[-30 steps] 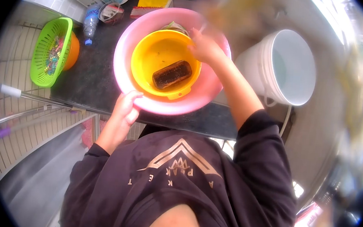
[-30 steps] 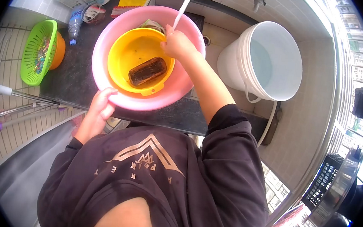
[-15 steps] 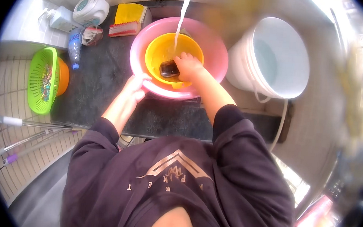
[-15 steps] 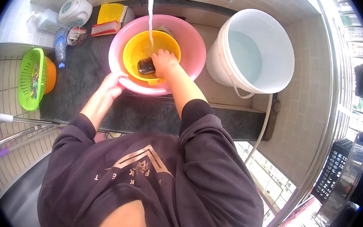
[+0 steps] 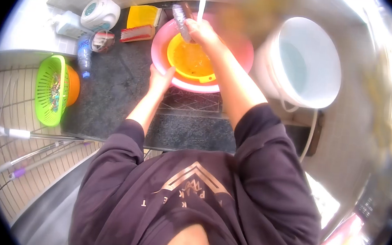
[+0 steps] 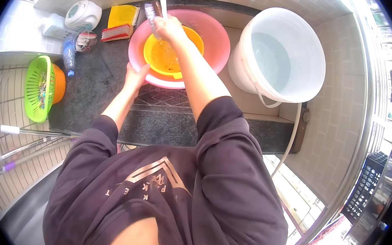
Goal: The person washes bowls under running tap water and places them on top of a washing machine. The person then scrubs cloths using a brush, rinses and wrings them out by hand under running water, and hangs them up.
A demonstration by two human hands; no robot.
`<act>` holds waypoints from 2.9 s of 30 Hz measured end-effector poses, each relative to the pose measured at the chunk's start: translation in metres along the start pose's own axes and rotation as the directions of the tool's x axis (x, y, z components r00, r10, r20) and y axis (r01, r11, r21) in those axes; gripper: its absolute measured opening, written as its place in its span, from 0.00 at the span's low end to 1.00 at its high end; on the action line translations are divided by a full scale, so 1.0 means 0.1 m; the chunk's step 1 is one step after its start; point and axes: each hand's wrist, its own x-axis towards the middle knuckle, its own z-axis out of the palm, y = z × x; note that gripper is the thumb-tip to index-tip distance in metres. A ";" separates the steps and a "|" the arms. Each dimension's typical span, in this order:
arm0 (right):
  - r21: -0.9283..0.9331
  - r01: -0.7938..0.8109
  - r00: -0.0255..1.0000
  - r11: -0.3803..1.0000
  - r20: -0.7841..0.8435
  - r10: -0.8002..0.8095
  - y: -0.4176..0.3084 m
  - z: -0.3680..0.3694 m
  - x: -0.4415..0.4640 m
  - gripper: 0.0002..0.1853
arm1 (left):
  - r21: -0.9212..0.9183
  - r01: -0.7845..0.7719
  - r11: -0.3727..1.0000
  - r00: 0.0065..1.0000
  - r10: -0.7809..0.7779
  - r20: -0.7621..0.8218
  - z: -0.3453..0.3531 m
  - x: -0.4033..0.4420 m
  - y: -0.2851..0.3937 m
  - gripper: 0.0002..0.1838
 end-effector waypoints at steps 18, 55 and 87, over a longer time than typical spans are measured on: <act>-0.761 -0.312 0.813 0.568 -0.523 -0.254 1.78 -1.68 -3.83 0.28 | 0.276 -0.725 0.631 0.632 0.450 0.631 1.01 1.36 2.01 0.22; -0.537 -0.299 0.909 0.789 -0.412 0.064 0.89 -0.65 -0.33 0.27 | -0.210 0.208 0.955 0.969 -0.173 0.175 0.65 1.11 0.45 0.24; 0.108 0.200 0.872 0.974 -0.472 -0.127 0.27 -0.27 -0.42 0.23 | -0.829 0.477 0.292 0.879 -0.157 0.451 0.51 -0.28 1.38 0.35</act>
